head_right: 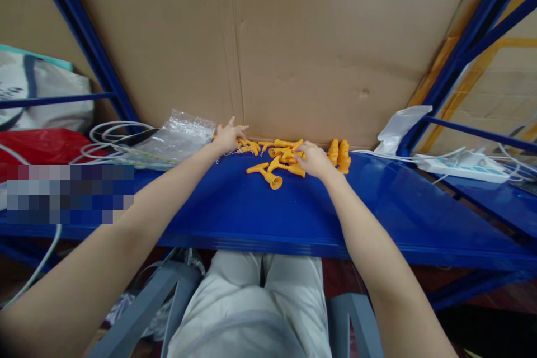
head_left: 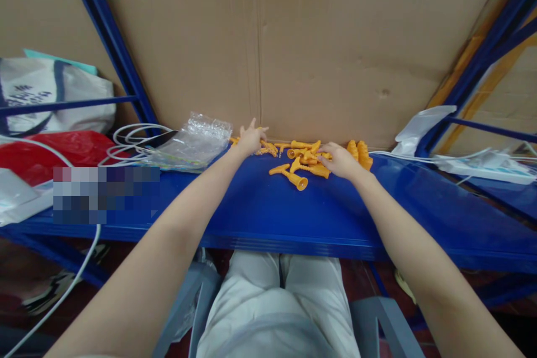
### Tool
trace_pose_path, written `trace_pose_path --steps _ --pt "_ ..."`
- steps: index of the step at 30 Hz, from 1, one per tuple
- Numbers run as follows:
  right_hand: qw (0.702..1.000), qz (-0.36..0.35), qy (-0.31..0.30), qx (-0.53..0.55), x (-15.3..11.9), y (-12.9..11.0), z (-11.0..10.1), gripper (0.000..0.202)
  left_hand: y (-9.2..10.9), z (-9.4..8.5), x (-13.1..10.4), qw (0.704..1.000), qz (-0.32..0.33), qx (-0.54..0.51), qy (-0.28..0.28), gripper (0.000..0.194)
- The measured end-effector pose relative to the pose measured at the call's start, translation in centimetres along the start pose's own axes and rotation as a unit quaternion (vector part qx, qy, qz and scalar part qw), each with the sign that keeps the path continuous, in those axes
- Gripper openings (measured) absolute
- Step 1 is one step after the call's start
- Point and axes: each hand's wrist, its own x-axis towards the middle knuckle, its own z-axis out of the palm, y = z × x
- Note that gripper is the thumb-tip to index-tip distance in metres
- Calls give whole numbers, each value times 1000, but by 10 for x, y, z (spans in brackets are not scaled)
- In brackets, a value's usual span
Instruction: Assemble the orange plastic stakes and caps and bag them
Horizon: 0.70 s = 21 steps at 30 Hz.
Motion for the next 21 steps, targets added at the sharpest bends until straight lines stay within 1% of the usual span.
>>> trace_pose_path --steps 4,7,9,12,16,18,21 --pt "999 -15 -47 -1 -2 -9 9 23 -11 7 23 993 99 39 -48 34" --pt "996 -10 -90 -5 -3 -11 12 22 -7 13 33 981 164 69 -75 38" --pt "994 -7 -108 -1 -3 -10 14 21 -1 17 34 976 180 93 -84 43" --pt "994 -8 -106 4 -4 -7 17 20 8 21 31 977 167 99 -84 47" --pt "994 -11 -106 1 -4 -5 21 21 14 24 25 989 118 64 -67 49" --pt "994 -9 -113 -1 -5 -5 21 21 18 25 23 993 89 63 -54 47" --pt "993 -6 -119 2 -5 -5 20 21 25 23 21 994 61 89 -34 41"
